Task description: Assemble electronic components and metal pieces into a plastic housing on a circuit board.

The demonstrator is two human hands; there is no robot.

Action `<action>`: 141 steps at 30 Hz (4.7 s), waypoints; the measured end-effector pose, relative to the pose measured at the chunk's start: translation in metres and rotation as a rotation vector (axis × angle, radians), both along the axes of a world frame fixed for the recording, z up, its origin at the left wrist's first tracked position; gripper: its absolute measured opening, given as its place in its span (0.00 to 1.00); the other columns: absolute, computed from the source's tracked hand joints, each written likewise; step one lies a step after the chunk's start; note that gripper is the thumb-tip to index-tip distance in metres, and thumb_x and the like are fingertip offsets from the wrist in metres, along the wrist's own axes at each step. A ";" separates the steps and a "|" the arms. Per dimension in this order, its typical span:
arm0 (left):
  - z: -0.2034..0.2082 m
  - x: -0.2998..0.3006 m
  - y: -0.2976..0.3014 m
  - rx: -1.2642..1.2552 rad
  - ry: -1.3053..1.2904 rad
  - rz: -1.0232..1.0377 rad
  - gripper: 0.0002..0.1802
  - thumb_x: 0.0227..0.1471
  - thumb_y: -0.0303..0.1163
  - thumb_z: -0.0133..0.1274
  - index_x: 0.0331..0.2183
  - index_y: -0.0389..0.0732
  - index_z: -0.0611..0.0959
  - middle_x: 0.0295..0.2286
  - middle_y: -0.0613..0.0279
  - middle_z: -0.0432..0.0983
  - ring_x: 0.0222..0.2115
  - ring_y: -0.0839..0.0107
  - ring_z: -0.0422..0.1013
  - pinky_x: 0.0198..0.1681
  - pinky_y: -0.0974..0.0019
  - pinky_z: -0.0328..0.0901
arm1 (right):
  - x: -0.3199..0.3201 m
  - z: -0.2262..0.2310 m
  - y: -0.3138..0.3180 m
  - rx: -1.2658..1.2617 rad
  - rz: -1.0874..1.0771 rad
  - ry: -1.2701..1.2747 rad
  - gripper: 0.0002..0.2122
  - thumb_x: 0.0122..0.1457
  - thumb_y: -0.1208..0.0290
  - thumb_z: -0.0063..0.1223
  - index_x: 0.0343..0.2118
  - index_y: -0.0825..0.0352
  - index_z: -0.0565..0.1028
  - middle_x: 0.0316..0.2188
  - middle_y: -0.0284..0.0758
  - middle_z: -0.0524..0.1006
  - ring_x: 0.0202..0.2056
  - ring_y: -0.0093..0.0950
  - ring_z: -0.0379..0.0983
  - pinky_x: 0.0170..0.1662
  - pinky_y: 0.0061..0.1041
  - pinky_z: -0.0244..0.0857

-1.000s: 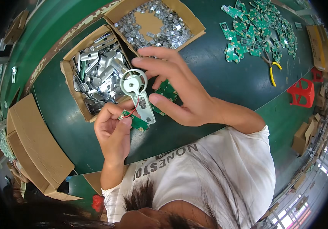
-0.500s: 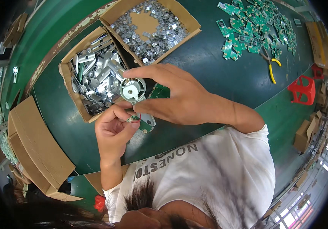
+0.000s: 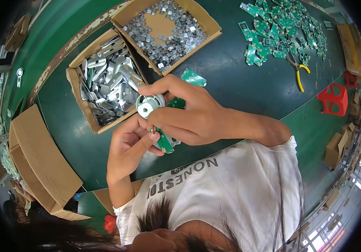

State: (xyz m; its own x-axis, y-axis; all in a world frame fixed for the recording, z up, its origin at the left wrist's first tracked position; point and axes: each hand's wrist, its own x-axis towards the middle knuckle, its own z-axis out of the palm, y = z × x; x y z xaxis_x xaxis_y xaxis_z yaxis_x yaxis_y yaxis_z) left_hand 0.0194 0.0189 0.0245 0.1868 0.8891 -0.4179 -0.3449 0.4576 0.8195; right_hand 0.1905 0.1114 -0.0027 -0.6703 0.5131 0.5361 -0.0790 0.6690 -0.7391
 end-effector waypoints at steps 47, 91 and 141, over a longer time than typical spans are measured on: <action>-0.006 0.008 -0.004 0.231 0.023 0.204 0.03 0.52 0.20 0.51 0.32 0.31 0.74 0.31 0.58 0.74 0.33 0.73 0.74 0.28 0.71 0.75 | -0.001 0.001 -0.007 -0.171 -0.031 0.216 0.08 0.47 0.86 0.56 0.31 0.69 0.77 0.49 0.49 0.63 0.44 0.37 0.71 0.31 0.21 0.75; -0.022 0.029 -0.009 0.310 0.058 0.275 0.30 0.43 0.12 0.57 0.47 0.35 0.62 0.34 0.56 0.72 0.36 0.73 0.72 0.37 0.71 0.70 | 0.002 0.012 -0.014 -0.794 -0.006 0.091 0.25 0.53 0.84 0.53 0.55 0.68 0.62 0.30 0.31 0.69 0.33 0.16 0.68 0.36 0.17 0.66; 0.002 0.005 -0.015 0.459 0.579 0.219 0.27 0.46 0.19 0.57 0.47 0.30 0.64 0.33 0.48 0.78 0.32 0.65 0.77 0.33 0.69 0.73 | -0.018 0.047 0.056 -0.779 -0.017 -0.174 0.07 0.52 0.73 0.59 0.32 0.69 0.74 0.24 0.26 0.73 0.28 0.13 0.69 0.30 0.16 0.63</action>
State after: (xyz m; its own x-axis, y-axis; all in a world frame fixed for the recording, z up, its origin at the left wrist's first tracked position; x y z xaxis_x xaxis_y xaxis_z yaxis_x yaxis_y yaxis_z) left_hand 0.0245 0.0044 0.0269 -0.1495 0.9885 0.0239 0.1537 -0.0006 0.9881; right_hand 0.1721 0.1675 0.0445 -0.7000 0.7082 -0.0923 0.0862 -0.0445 -0.9953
